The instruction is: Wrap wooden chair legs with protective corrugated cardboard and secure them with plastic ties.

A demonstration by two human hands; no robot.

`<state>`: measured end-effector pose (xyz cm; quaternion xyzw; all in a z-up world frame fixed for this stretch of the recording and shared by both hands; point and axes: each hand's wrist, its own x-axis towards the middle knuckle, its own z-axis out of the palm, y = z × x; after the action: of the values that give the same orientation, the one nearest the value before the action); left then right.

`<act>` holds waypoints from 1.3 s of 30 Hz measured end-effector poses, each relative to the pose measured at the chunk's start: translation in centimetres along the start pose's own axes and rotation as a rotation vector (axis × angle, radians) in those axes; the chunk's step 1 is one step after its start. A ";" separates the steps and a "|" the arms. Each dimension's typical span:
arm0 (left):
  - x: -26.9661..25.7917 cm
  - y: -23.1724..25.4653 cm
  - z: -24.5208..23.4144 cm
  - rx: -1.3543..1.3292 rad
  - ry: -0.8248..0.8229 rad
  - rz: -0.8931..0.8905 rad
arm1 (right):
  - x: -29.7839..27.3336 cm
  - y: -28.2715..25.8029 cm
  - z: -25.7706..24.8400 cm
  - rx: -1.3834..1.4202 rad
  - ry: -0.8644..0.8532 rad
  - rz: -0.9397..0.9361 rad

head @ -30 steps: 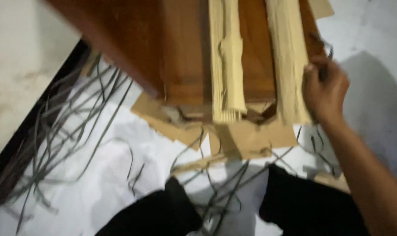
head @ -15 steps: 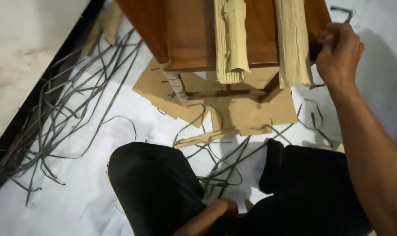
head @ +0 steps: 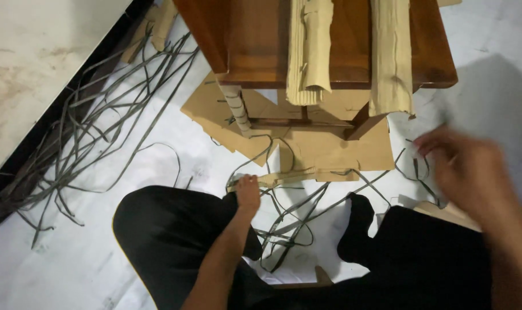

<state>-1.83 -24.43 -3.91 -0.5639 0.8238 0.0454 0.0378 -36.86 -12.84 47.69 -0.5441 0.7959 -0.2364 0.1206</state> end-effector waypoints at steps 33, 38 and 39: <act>0.7 -1.7 -27.6 -0.669 -0.425 0.301 | -1.1 -1.8 16.0 -0.266 -0.729 -0.090; 1.7 -1.4 -26.9 -0.773 -0.392 0.273 | 0.2 2.2 19.0 -0.285 -0.710 -0.153; 1.6 -1.0 -27.0 -0.776 -0.400 0.270 | 0.8 2.4 19.0 -0.285 -0.718 -0.149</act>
<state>-1.82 -29.45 22.72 -0.4038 0.7884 0.4634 -0.0241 -30.61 -17.55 30.15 -0.6598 0.6862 0.0736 0.2972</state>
